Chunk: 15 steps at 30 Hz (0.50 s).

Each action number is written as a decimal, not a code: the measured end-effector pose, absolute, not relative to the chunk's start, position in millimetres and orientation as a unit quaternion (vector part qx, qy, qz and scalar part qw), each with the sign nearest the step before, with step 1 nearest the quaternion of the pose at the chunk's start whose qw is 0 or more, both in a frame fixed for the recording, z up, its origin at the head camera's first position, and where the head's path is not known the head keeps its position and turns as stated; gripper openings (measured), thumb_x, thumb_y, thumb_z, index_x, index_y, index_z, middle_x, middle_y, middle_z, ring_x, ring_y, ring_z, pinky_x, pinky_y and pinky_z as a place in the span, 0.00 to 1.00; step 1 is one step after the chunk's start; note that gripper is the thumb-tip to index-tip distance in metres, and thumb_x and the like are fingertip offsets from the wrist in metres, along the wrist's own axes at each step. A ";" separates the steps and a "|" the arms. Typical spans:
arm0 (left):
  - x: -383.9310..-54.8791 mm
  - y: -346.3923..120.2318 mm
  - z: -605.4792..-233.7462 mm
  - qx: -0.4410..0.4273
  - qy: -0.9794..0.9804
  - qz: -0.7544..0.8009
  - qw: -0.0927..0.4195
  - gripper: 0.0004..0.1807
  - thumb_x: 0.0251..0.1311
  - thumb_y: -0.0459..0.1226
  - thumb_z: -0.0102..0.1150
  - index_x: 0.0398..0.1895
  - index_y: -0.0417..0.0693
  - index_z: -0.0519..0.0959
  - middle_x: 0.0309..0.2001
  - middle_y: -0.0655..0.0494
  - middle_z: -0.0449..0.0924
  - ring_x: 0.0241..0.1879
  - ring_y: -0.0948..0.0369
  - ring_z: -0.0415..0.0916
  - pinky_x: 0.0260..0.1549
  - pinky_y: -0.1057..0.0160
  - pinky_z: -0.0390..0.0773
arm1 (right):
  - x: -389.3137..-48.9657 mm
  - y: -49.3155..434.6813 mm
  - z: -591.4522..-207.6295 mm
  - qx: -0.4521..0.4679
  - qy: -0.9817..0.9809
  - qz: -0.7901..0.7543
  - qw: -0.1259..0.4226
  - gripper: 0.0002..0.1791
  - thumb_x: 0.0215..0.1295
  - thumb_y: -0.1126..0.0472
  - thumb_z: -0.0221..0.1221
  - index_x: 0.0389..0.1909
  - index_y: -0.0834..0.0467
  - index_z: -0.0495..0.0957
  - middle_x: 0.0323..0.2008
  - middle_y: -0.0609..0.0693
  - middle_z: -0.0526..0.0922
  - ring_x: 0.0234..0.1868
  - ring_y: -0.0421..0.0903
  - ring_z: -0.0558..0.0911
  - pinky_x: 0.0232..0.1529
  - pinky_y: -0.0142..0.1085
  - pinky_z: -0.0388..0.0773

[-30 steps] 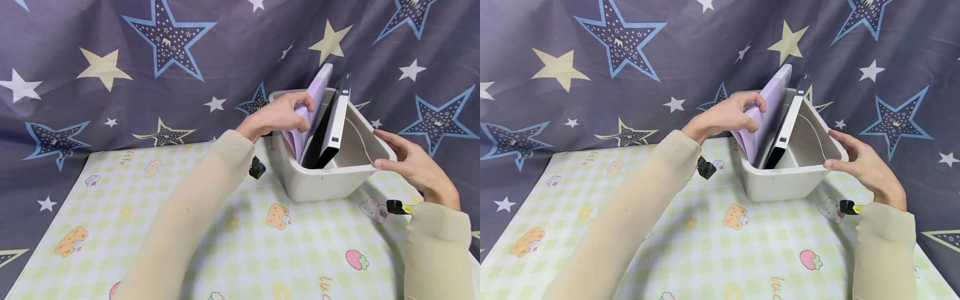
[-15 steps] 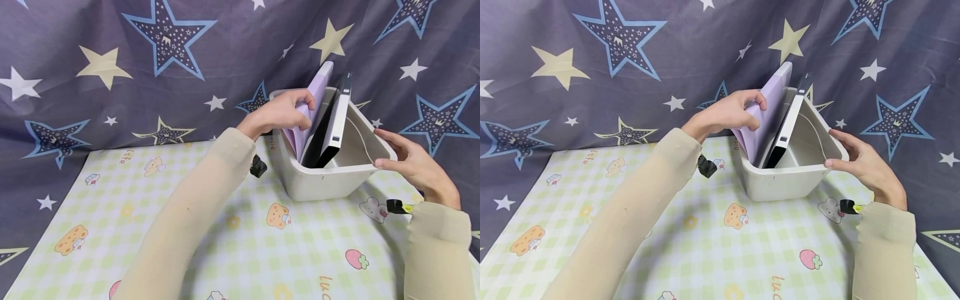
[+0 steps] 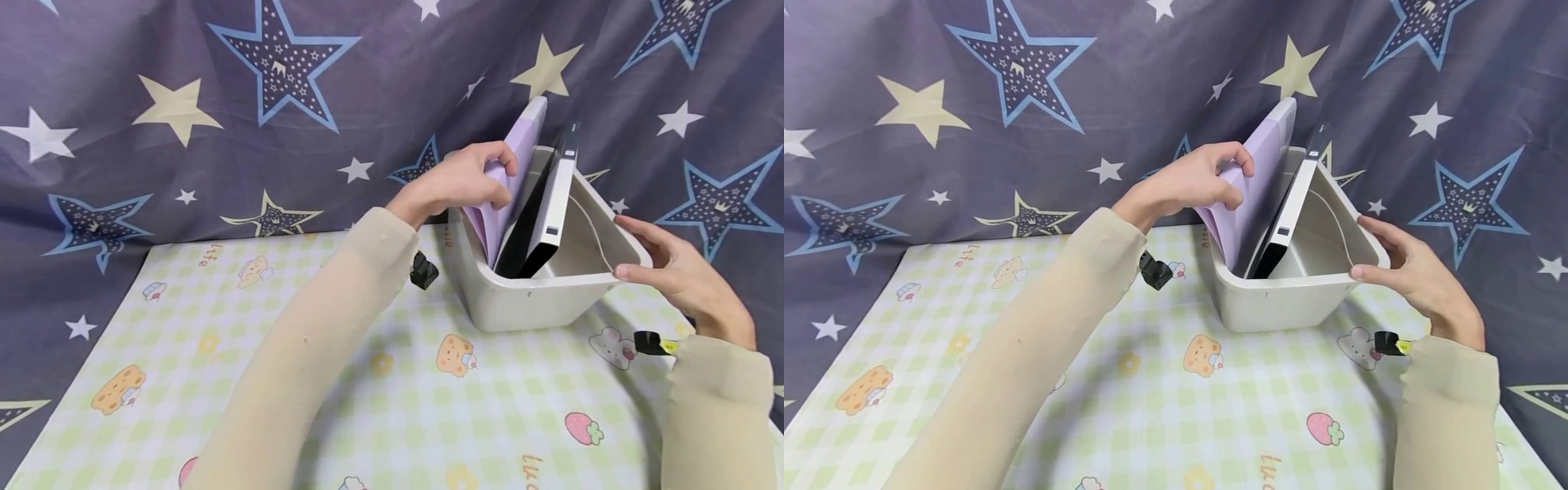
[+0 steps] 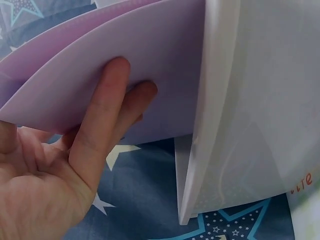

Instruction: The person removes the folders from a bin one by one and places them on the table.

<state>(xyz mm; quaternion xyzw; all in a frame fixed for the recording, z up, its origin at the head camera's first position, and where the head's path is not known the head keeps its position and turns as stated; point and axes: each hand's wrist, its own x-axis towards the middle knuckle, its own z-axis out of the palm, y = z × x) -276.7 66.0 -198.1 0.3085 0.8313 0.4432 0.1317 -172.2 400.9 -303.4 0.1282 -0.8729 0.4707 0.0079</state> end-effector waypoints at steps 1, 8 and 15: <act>-276.5 66.1 -197.7 0.308 0.833 0.441 0.131 0.19 0.43 0.29 0.58 0.41 0.52 0.73 0.39 0.54 0.74 0.26 0.59 0.69 0.24 0.67 0.69 | -171.5 401.2 -303.6 0.126 -0.872 0.473 0.006 0.43 0.62 0.72 0.59 0.74 0.51 0.51 0.68 0.47 0.61 0.54 0.35 0.70 0.44 0.20 0.72; -276.6 63.8 -197.4 0.307 0.822 0.461 0.131 0.19 0.43 0.27 0.57 0.42 0.49 0.73 0.45 0.55 0.73 0.31 0.58 0.70 0.26 0.67 0.70 | -171.8 401.7 -305.3 0.132 -0.875 0.466 0.013 0.43 0.61 0.73 0.59 0.74 0.51 0.51 0.67 0.47 0.61 0.53 0.35 0.70 0.45 0.19 0.71; -277.5 59.6 -196.9 0.309 0.815 0.475 0.121 0.19 0.42 0.26 0.58 0.41 0.49 0.73 0.43 0.53 0.73 0.33 0.58 0.70 0.28 0.67 0.70 | -173.3 401.7 -305.0 0.148 -0.871 0.467 0.020 0.43 0.61 0.74 0.59 0.74 0.52 0.52 0.70 0.47 0.59 0.60 0.33 0.65 0.48 0.17 0.67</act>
